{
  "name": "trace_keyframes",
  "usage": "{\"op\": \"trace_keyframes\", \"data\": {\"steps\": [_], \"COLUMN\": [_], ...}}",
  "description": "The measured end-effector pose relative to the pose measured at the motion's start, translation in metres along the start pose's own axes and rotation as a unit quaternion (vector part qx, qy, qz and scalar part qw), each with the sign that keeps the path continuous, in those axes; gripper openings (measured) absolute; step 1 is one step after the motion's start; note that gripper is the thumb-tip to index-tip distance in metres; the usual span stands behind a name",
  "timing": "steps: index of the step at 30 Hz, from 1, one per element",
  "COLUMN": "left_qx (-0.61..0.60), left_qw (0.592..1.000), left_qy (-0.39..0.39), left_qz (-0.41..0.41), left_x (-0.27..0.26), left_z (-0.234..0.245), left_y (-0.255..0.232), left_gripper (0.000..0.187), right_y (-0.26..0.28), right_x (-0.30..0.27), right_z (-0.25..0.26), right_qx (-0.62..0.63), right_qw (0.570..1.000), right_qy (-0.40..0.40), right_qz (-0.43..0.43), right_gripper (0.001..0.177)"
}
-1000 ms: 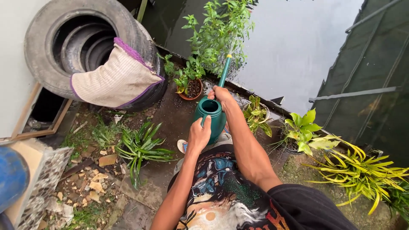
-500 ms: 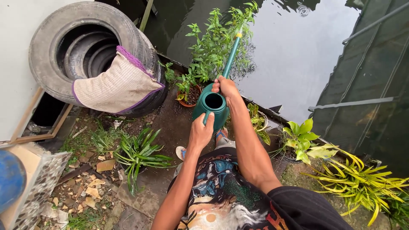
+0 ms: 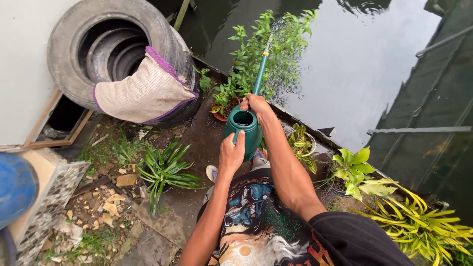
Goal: Watering several potted plants in an outdoor area using a green watering can.
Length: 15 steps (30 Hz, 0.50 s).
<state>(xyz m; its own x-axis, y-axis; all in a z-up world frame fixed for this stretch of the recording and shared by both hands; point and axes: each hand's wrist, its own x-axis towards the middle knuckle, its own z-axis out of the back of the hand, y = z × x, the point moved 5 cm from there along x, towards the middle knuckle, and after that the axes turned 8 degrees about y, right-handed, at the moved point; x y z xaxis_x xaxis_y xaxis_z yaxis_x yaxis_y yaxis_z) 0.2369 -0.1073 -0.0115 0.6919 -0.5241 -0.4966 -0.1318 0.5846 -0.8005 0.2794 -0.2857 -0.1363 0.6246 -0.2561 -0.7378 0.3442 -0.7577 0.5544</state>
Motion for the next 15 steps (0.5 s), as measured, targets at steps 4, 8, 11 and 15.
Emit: {"op": "trace_keyframes", "data": {"steps": [4,8,11,15], "left_qx": [-0.003,-0.008,-0.017,-0.025], "left_qw": [1.000,0.999,0.998,0.996], "left_qy": [-0.020,-0.037,-0.051,-0.067], "left_qz": [0.016,0.030,0.036,0.044], "left_x": [-0.003,-0.009,-0.011,-0.016], "left_z": [0.012,0.019,0.023,0.030], "left_y": [0.001,0.011,0.016,0.009], "left_gripper": [0.044,0.048,0.050,0.048], "right_y": [-0.015,-0.039,-0.049,-0.044], "right_x": [0.019,0.024,0.028,0.024], "right_z": [-0.012,-0.021,-0.029,-0.049], "right_qx": [-0.002,-0.006,0.008,-0.014], "right_qw": [0.999,0.998,0.997,0.997], "right_qy": [0.034,0.026,0.032,0.043], "right_qz": [-0.016,-0.049,-0.068,-0.066], "right_gripper": [0.032,0.028,0.027,0.025]}}
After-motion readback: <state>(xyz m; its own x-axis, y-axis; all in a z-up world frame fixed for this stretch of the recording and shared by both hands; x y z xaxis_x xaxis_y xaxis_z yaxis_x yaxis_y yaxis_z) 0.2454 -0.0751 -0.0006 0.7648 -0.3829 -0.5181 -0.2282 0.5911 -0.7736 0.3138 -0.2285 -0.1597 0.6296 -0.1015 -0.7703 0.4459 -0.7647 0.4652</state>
